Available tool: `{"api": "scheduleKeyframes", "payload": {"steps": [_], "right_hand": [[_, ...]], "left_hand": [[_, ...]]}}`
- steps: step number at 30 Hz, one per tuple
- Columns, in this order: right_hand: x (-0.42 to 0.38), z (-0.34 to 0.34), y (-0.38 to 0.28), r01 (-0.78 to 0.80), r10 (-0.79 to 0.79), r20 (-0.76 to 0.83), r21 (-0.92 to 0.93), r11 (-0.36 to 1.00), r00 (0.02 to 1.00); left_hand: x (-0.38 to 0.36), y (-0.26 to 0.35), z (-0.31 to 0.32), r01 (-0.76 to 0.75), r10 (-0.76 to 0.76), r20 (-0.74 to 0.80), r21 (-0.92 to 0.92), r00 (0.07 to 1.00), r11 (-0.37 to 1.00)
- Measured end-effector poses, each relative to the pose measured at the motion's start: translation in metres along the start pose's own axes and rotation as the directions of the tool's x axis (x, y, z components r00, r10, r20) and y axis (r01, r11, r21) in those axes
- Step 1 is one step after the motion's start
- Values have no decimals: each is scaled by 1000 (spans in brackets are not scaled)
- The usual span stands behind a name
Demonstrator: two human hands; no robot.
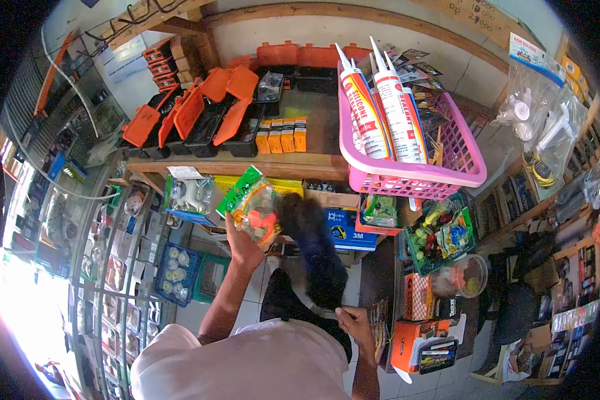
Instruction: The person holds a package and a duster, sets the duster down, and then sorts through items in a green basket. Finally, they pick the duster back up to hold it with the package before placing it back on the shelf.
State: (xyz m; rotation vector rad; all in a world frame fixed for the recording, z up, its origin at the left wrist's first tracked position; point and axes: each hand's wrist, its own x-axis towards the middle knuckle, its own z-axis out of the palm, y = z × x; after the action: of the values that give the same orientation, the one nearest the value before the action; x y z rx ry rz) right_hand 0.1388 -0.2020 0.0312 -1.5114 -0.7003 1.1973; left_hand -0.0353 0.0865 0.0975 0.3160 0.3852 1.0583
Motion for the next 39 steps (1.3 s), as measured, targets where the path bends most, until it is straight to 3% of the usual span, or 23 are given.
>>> {"api": "scheduleKeyframes", "payload": {"steps": [2, 6, 8, 10, 12, 15, 17, 20, 22, 23, 24, 26, 27, 28, 30, 32, 34, 35, 36, 37, 38, 39], "right_hand": [[2, -3, 8, 64, -53, 108, -99, 993, 993], [-3, -6, 4, 23, -23, 20, -7, 1000, 1000], [-5, -10, 8, -25, 25, 26, 15, 1000, 999], [-8, -13, 6, 15, -13, 44, -61, 998, 999], [-10, -15, 5, 56, -48, 65, -136, 989, 997], [-10, -17, 7, -37, 38, -65, 21, 999, 997], [-11, -18, 5, -105, 104, -16, -119, 987, 994], [-12, -16, 2, 17, -12, 31, -146, 989, 999], [-10, -11, -2, -4, 1, -27, -101, 995, 1000], [-9, -9, -4, -25, 20, -88, -56, 998, 996], [-5, -11, -2, -25, 20, -85, -58, 998, 996], [2, -15, -1, 63, -61, 21, -172, 983, 998], [4, -17, -5, 61, -58, 20, -171, 983, 998], [8, -19, -10, 89, -94, -28, -155, 984, 995], [12, -18, -16, 112, -123, -82, -133, 985, 989], [16, -20, -16, 91, -91, -6, -70, 993, 996], [16, -23, -19, 139, -138, 14, -124, 983, 990], [17, -24, -20, 186, -182, 39, -174, 967, 983], [18, -24, -19, 185, -181, 43, -174, 967, 983], [18, -24, -18, 152, -151, 11, -130, 980, 988], [18, -24, -17, 118, -120, -21, -85, 989, 993], [17, -27, -17, 117, -119, -18, -86, 989, 993]], "left_hand": [[-2, -3, 4, 19, -19, 13, 10, 1000, 1000], [1, -9, 3, 117, -104, 129, -96, 986, 989], [4, -16, 3, 26, -25, -18, 42, 1000, 999], [-1, -11, 5, 230, -223, 119, -44, 968, 972], [0, -12, 5, 190, -188, 81, -13, 979, 982], [4, -17, 4, 57, -55, -24, 75, 998, 996], [6, -17, 0, 91, -91, 12, 22, 996, 996], [8, -19, -7, 117, -117, 64, -4, 991, 993], [9, -20, -11, 95, -98, 86, 38, 991, 995], [-1, -19, 8, 110, -103, -70, 101, 992, 989], [-1, -21, 7, 107, -100, -72, 100, 992, 989], [-5, -24, 9, 141, -152, 69, 144, 986, 980], [-18, -22, 28, 249, -243, 171, -11, 955, 968], [-17, -24, 21, 251, -246, 170, -9, 954, 968], [-15, -30, -3, 260, -271, 12, 241, 963, 935], [-17, -35, -10, 308, -316, 5, 209, 949, 928], [-22, -41, -10, -1, -137, 267, 459, 954, 888], [-23, -32, 6, 135, -213, 240, 301, 947, 944], [-16, -29, -8, 133, -209, 238, 301, 949, 944], [-4, -26, -34, 314, -354, 433, 162, 829, 935], [2, -24, -42, 505, -426, 626, 59, 653, 861], [8, -27, -48, 558, -409, 714, 31, 568, 829]]}}
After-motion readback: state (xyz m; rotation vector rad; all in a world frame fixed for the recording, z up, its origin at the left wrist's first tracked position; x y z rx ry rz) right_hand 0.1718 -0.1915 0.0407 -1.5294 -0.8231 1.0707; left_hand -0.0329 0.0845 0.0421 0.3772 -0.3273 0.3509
